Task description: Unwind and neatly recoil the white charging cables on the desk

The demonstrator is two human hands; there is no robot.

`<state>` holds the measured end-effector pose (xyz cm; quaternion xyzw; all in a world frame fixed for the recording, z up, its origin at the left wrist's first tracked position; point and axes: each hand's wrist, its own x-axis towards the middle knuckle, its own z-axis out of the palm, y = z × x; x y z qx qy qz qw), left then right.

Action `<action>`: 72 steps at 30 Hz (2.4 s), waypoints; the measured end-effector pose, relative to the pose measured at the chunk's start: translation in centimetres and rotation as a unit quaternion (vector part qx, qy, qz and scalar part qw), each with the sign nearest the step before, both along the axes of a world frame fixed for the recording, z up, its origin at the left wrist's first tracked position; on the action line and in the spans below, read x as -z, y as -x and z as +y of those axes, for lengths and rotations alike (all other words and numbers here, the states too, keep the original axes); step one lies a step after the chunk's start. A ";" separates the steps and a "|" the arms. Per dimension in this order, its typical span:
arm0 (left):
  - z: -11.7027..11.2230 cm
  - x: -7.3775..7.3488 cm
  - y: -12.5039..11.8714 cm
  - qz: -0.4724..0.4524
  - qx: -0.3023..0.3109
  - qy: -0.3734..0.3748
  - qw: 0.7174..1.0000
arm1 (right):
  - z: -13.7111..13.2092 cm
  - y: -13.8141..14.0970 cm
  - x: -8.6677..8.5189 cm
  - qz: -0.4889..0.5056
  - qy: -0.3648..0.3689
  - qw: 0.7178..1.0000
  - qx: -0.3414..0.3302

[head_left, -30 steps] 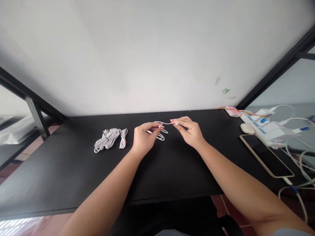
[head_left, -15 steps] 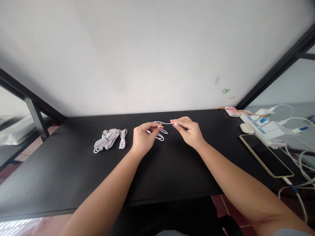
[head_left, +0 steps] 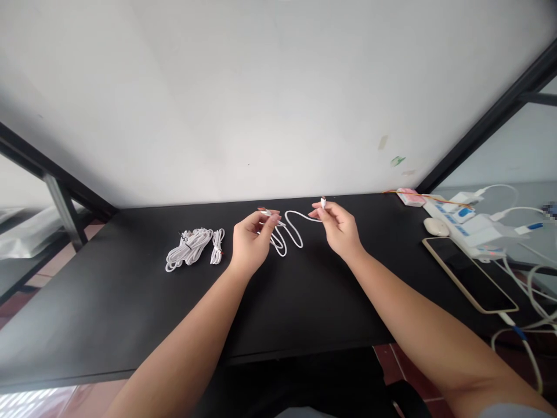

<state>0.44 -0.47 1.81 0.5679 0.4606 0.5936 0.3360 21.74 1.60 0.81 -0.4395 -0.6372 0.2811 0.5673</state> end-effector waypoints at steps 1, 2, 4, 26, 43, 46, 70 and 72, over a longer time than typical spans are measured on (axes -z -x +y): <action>0.0 -0.2 0.1 -0.010 -0.003 -0.001 1.000 | 0.3 -0.2 0.1 0.018 0.008 1.000 0.006; 0.1 -0.3 0.3 -0.017 -0.007 -0.002 1.000 | 0.6 -0.4 0.3 0.032 0.012 0.999 0.015; 0.3 -0.4 0.6 -0.036 -0.018 -0.008 0.999 | 1.3 -0.9 0.7 0.047 0.018 0.998 0.036; 3.4 1.4 5.3 0.479 -0.055 0.229 0.846 | 2.5 -4.0 -0.2 -0.422 0.281 0.860 0.059; 3.4 2.1 4.2 0.508 -0.013 0.161 0.846 | 2.7 -2.7 1.1 -0.395 0.251 0.883 0.041; 3.9 2.6 4.2 0.394 -0.044 0.118 0.910 | 3.3 -3.1 1.4 -0.276 0.251 0.927 0.045; 3.5 0.9 4.5 -0.258 0.135 0.184 0.939 | 3.8 -4.3 0.3 0.283 0.333 0.895 -0.096; 3.5 0.9 4.6 -0.275 0.156 0.192 0.929 | 3.7 -4.4 0.2 0.292 0.341 0.887 -0.108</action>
